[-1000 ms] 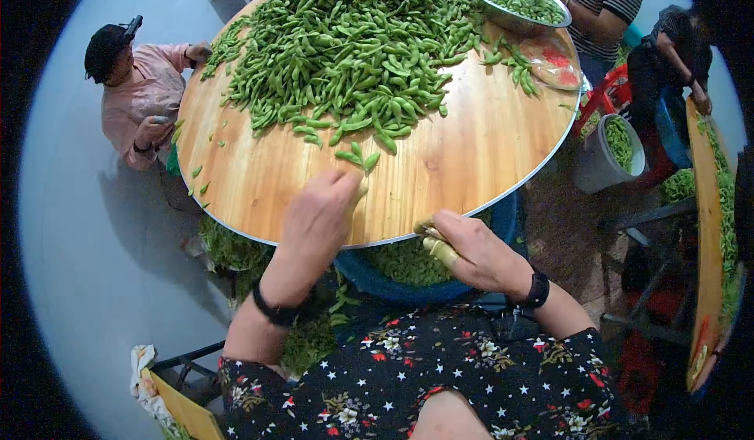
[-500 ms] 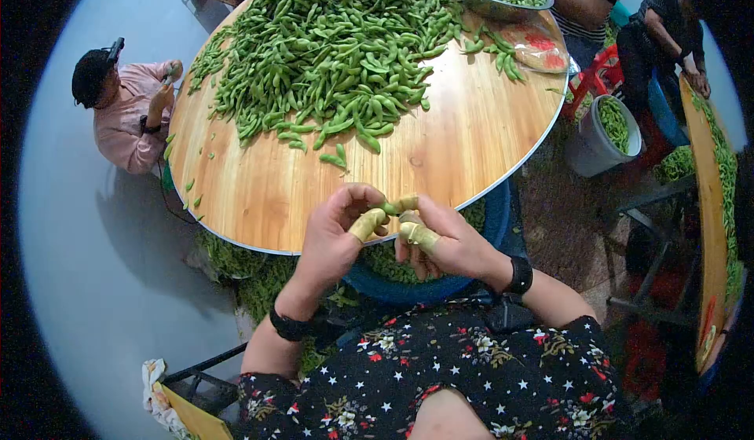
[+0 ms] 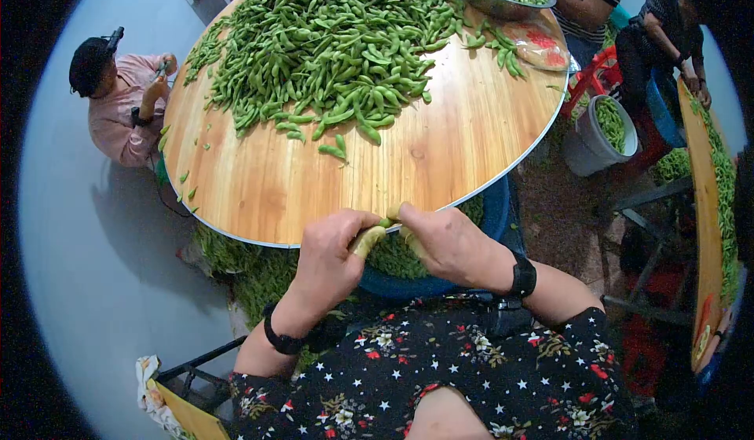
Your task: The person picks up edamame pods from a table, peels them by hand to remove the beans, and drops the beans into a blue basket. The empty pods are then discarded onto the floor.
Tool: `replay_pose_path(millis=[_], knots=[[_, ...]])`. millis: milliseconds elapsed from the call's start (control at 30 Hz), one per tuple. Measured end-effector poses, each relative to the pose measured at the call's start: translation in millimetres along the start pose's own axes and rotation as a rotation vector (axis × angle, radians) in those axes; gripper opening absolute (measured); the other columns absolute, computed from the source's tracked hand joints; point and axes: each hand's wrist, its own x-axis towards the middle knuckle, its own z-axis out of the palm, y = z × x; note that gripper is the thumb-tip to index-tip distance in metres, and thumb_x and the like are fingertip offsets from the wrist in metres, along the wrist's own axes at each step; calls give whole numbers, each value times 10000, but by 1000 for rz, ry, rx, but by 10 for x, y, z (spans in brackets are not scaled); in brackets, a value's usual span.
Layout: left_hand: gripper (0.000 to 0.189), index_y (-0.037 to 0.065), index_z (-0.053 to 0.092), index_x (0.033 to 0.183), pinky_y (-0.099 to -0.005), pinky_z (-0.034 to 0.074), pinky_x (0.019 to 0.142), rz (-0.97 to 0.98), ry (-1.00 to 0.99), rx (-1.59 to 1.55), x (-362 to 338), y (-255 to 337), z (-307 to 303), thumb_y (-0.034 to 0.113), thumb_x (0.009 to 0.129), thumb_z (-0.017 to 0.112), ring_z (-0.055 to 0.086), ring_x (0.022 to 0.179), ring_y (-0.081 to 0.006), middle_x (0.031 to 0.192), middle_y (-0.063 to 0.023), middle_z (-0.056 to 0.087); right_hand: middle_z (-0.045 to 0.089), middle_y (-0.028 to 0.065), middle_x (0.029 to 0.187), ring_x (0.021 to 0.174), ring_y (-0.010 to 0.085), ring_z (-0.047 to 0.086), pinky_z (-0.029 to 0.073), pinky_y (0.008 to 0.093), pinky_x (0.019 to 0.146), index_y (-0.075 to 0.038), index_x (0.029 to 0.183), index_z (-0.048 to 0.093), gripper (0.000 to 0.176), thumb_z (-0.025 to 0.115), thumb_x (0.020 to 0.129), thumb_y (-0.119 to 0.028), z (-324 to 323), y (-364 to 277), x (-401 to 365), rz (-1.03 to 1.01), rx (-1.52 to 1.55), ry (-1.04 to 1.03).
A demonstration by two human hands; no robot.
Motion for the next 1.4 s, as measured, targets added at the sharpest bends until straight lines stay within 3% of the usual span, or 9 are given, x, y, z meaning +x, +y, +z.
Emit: replay_pose_path(millis=[133, 233, 433, 567, 633, 833, 1167, 1333, 1400], knots=[[117, 4, 662, 901, -309, 498, 642, -43, -21, -163, -77, 63, -35, 26, 786, 673, 653, 717, -234, 798, -127, 664, 577, 213, 678, 651, 395, 608, 474, 441, 565, -20, 1040, 457, 181, 489, 907, -138, -54, 20, 13, -130, 81, -3], [104, -1, 671, 900, -280, 494, 641, -205, -24, -380, -91, 10, -54, 18, 798, 666, 650, 714, -184, 790, -110, 669, 562, 44, 632, 547, 148, 561, 443, 301, 510, -33, 1152, 481, 273, 465, 942, -207, -171, -18, 33, 208, 663, -294], [98, -5, 677, 896, -260, 483, 615, -203, 8, -249, -90, -38, -20, 12, 800, 664, 627, 674, -153, 762, -95, 657, 580, 111, 687, 641, 255, 600, 472, 355, 606, 0, 1102, 471, 239, 476, 925, -160, -77, -95, -17, 116, 495, -67], [101, -3, 677, 895, -266, 483, 607, -185, 33, -242, -77, 10, -5, 17, 797, 669, 631, 672, -160, 760, -101, 658, 600, 82, 715, 563, 156, 585, 462, 286, 525, 8, 1154, 464, 274, 467, 953, -178, 19, 1, -15, -32, 374, 0], [105, -4, 677, 897, -275, 486, 605, -164, 53, -222, -84, 5, 10, 16, 794, 672, 642, 679, -170, 759, -106, 662, 586, 221, 763, 762, 441, 582, 462, 456, 663, 16, 1108, 433, 266, 503, 904, -139, 42, -2, -15, -83, 334, 62], [98, -2, 683, 888, -262, 492, 663, -184, 36, -265, -133, 30, 18, 65, 818, 678, 637, 716, -133, 761, -79, 676, 565, 257, 794, 806, 451, 574, 443, 501, 680, 3, 978, 401, 176, 493, 905, -128, -51, -80, -56, -44, 237, -29], [101, 1, 683, 889, -264, 496, 655, -133, -14, -224, -149, 62, -4, 15, 789, 676, 649, 705, -191, 801, -106, 677, 557, 236, 750, 764, 444, 567, 457, 471, 678, -7, 1059, 447, 225, 509, 889, -141, -63, -64, -74, -63, 223, -4], [162, 14, 655, 921, -323, 518, 645, 126, -17, -160, -215, 17, 9, -22, 763, 667, 656, 727, -258, 818, -132, 661, 585, 66, 672, 505, 153, 543, 421, 277, 450, -73, 1009, 500, 202, 489, 957, -267, -256, 37, 12, 319, 879, -538], [190, 5, 645, 928, -334, 520, 627, 205, 3, -105, -203, -24, 45, -44, 745, 652, 649, 715, -265, 811, -134, 647, 583, 3, 677, 460, 57, 489, 354, 211, 380, -94, 1009, 508, 238, 460, 979, -325, -151, 163, 27, 318, 1014, -545]])
